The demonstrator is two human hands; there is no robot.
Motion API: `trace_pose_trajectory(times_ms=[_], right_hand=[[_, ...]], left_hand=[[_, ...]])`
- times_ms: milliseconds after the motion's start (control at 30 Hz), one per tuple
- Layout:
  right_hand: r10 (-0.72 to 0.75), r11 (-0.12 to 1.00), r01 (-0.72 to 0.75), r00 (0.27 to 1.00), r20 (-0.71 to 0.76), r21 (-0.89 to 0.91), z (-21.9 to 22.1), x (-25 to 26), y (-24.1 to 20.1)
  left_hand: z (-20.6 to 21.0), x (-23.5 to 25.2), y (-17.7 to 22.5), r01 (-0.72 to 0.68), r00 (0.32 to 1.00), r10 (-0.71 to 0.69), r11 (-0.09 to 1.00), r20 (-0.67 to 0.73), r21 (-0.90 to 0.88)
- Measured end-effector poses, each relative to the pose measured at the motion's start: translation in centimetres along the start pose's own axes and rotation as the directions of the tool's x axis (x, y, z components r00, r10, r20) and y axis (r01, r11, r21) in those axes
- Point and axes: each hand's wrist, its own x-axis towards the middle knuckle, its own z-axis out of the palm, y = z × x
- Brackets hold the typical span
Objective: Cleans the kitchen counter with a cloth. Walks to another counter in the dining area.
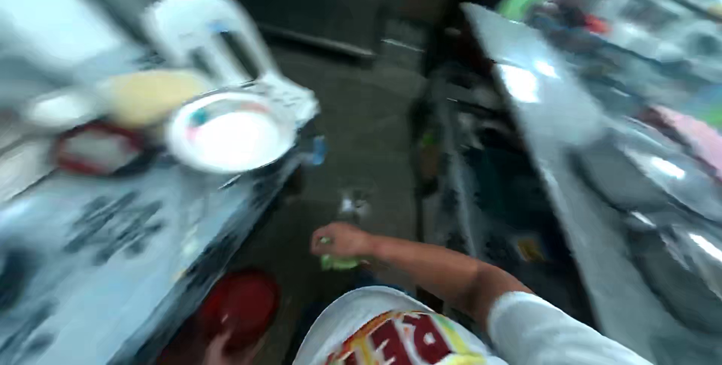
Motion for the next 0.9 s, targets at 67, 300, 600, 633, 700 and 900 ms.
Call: trace_pose_trajectory(times_ms=[67,300,600,633,700,900], right_hand=[[0.075,0.972,-0.058,0.995,0.068,-0.23,1.1,3.2,-4.5],[0.074,0.646,-0.075,0.997,-0.036,-0.759,6.4,13.6,-20.8],[0.267,0.36,-0.268,0.947,-0.177,-0.894,8.5,21.7,-21.6],[0.294,0.343,-0.3,0.934,-0.202,-0.89,8.2,21.3,-21.5],[0.326,0.343,-0.336,0.919,-0.224,-0.877,7.4,20.7,-21.4],[-0.068,0.92,-0.129,0.878,-0.475,-0.37,6.3,20.0,-18.3]], left_hand=[[-3.9,1.6,-1.5,0.078,0.975,-0.088,0.995,-0.203,-0.058],[-12.7,-0.2,-3.2,0.211,0.86,-0.297,0.947,-0.414,-0.241],[-16.2,-0.7,-6.1,0.163,0.878,-0.289,0.93,-0.381,-0.331],[-16.3,-0.5,-6.5,0.162,0.882,-0.292,0.925,-0.37,-0.343],[-16.0,-0.1,-6.7,0.17,0.884,-0.301,0.919,-0.357,-0.356],[-13.7,1.6,-4.7,0.23,0.903,-0.32,0.924,-0.288,-0.306]])
